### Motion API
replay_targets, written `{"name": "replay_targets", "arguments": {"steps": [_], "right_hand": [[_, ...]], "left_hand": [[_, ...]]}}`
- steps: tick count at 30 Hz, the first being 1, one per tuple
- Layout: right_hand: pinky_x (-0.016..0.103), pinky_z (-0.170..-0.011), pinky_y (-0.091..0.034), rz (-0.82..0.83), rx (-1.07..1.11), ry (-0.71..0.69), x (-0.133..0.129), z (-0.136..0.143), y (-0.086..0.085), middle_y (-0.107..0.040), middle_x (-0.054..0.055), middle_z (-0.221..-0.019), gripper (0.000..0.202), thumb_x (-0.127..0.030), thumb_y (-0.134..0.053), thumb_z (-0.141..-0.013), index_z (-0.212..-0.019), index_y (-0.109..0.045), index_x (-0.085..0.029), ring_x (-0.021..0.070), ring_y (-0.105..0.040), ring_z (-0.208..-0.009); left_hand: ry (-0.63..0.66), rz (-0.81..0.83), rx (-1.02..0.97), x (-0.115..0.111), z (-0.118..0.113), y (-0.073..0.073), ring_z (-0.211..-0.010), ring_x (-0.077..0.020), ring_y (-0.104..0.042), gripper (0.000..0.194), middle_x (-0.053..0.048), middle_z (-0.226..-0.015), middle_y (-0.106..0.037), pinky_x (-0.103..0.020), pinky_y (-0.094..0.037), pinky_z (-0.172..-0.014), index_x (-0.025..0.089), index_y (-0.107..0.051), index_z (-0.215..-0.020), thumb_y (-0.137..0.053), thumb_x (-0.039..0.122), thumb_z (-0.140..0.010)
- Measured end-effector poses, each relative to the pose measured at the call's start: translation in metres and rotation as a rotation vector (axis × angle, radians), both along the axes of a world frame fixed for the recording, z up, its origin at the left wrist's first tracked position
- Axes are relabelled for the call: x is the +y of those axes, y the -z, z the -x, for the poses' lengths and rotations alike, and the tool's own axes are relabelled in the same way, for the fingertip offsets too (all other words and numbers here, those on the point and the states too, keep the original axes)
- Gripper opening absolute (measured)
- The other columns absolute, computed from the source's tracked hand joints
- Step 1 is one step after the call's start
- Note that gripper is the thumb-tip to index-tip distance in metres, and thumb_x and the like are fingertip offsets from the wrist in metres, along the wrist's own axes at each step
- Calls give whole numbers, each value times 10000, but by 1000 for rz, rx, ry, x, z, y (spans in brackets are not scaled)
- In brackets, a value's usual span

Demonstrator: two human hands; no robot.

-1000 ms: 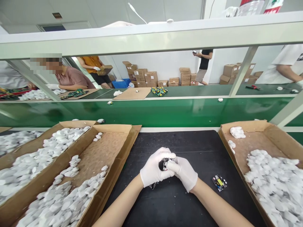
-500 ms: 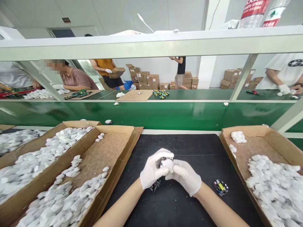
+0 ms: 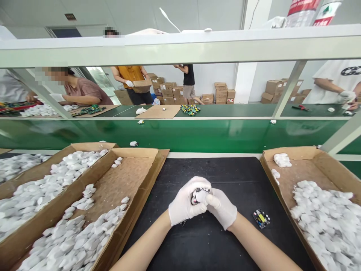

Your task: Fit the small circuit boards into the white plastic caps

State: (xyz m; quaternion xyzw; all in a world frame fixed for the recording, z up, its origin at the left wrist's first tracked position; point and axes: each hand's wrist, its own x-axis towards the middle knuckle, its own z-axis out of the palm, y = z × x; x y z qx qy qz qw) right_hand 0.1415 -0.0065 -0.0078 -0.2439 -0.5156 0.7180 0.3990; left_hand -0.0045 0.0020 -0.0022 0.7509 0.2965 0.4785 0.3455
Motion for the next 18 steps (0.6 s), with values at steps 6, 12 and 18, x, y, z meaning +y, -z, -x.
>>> {"name": "replay_targets", "arguments": {"steps": [6,12,18], "right_hand": [[387,-813,-401,190,186,-17,-3,7,5,-586,63,-824,381,-545,-630,-685,-732,-594,-169,222,-535,-836],[381,-827,-392,242,240,-40,-6,9,-2,-578,68,-870,311,-469,-650,-697,-664,-569,-170,220,-518,-888],[351,-812,-383,130,163,30,-8,7,-10,-529,31,-777,257,-376,-647,-700,-606,-537,-165,200,-502,-825]], "left_hand": [[-2,76,-56,-2,-5,0,-897,-230,-562,429,-90,-945,-602,-393,-437,-834,181,-605,-918,-637,540,-685],[38,139,-106,-3,-5,2,-912,-233,-564,484,-85,-951,-614,-382,-423,-853,178,-609,-927,-634,585,-667],[172,174,-52,-3,-2,0,-1017,-287,-533,751,-135,-1098,-558,-428,-403,-903,169,-576,-1068,-615,711,-549]]}}
